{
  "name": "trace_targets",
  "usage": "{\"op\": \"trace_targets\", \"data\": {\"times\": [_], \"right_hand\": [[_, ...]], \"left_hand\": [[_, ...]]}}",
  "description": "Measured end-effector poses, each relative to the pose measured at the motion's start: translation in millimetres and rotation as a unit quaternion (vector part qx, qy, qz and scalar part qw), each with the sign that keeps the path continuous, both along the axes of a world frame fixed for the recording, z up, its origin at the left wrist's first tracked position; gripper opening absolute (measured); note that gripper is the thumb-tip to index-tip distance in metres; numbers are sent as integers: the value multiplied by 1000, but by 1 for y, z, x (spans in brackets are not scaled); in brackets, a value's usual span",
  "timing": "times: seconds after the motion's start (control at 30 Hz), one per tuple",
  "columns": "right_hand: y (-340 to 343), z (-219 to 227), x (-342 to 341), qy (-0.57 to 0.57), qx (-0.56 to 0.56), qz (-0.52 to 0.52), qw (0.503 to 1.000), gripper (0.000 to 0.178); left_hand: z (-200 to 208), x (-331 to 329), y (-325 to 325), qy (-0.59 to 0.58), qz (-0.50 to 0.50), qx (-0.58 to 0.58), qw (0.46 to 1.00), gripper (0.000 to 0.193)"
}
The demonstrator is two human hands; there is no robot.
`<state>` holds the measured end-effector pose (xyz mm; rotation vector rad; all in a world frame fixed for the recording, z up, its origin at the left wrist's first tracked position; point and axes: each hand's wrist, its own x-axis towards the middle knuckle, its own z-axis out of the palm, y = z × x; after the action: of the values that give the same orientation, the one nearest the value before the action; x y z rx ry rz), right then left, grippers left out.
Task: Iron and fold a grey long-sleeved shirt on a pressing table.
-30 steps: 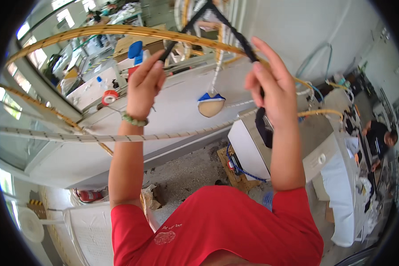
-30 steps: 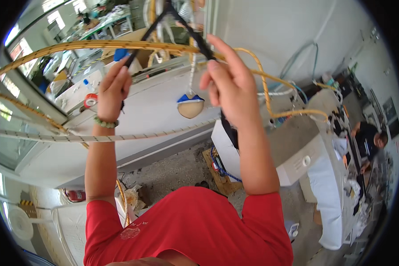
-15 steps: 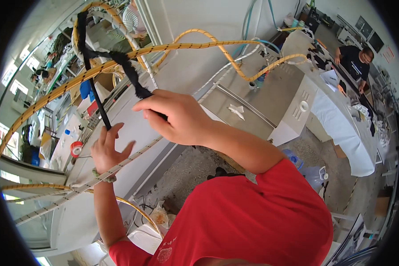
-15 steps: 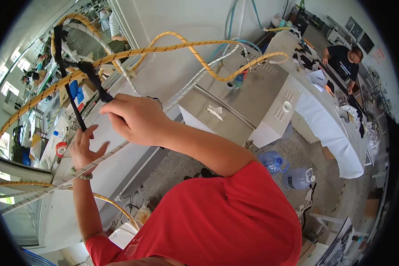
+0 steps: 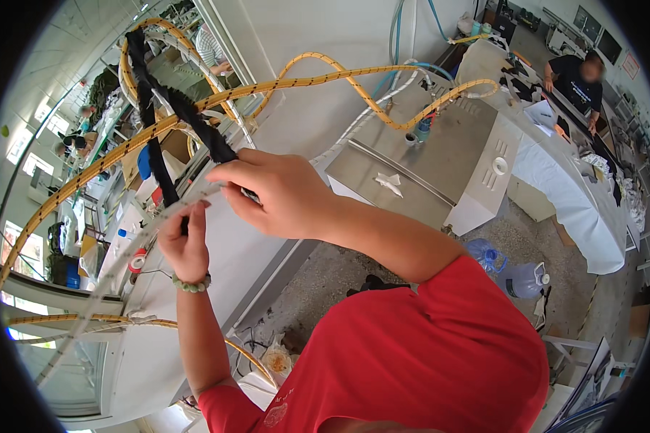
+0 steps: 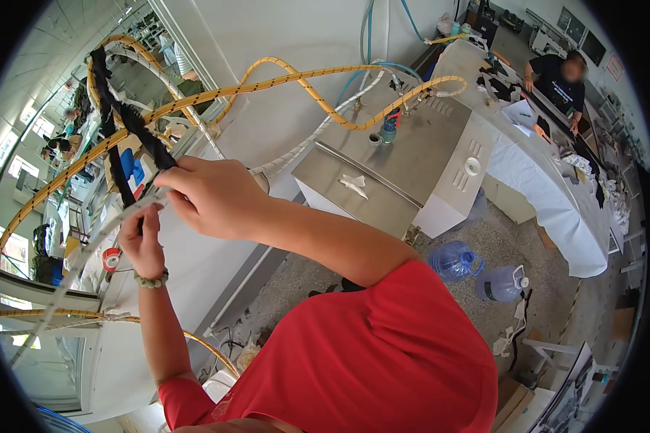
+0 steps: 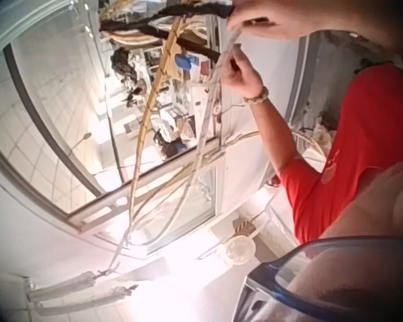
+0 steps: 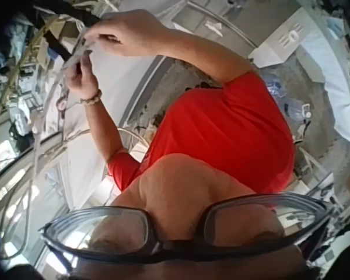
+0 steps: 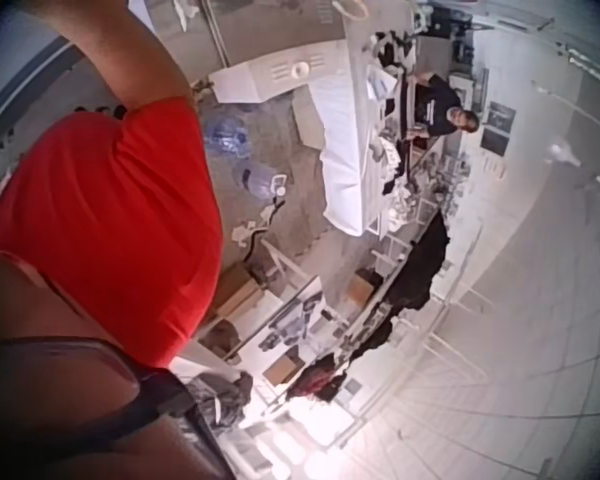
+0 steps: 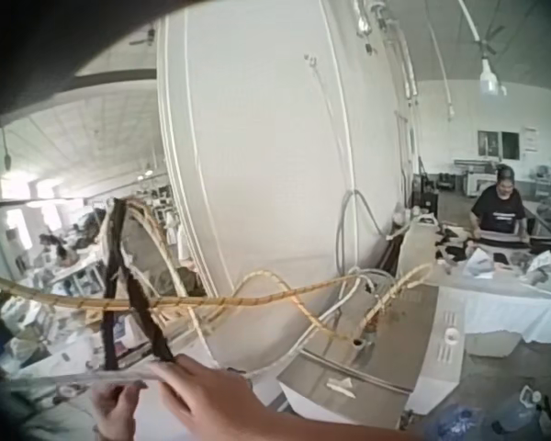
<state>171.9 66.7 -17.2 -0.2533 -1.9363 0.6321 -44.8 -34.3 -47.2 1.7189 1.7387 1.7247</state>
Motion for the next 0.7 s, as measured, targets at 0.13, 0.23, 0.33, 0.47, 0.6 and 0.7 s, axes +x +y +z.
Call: {"op": "trace_targets", "data": {"times": [0.13, 0.23, 0.33, 0.47, 0.6, 0.7], "right_hand": [[3, -6, 0, -97, 89, -81, 988, 26], [12, -19, -5, -164, 150, -132, 966, 25], [21, -11, -11, -112, 172, -153, 967, 20], [32, 29, -22, 15, 231, -197, 953, 13], [54, 42, -32, 36, 244, -231, 941, 12], [53, 37, -32, 53, 249, -223, 941, 13]], "left_hand": [[8, 17, 10, -126, -45, 17, 991, 14], [6, 20, 3, -95, -41, 14, 995, 17], [12, 27, 3, -82, -43, 39, 995, 21], [27, 50, 4, -110, -6, 110, 988, 26], [37, 75, 9, -166, 48, 94, 981, 26], [43, 86, 12, -185, 12, -12, 983, 23]]}}
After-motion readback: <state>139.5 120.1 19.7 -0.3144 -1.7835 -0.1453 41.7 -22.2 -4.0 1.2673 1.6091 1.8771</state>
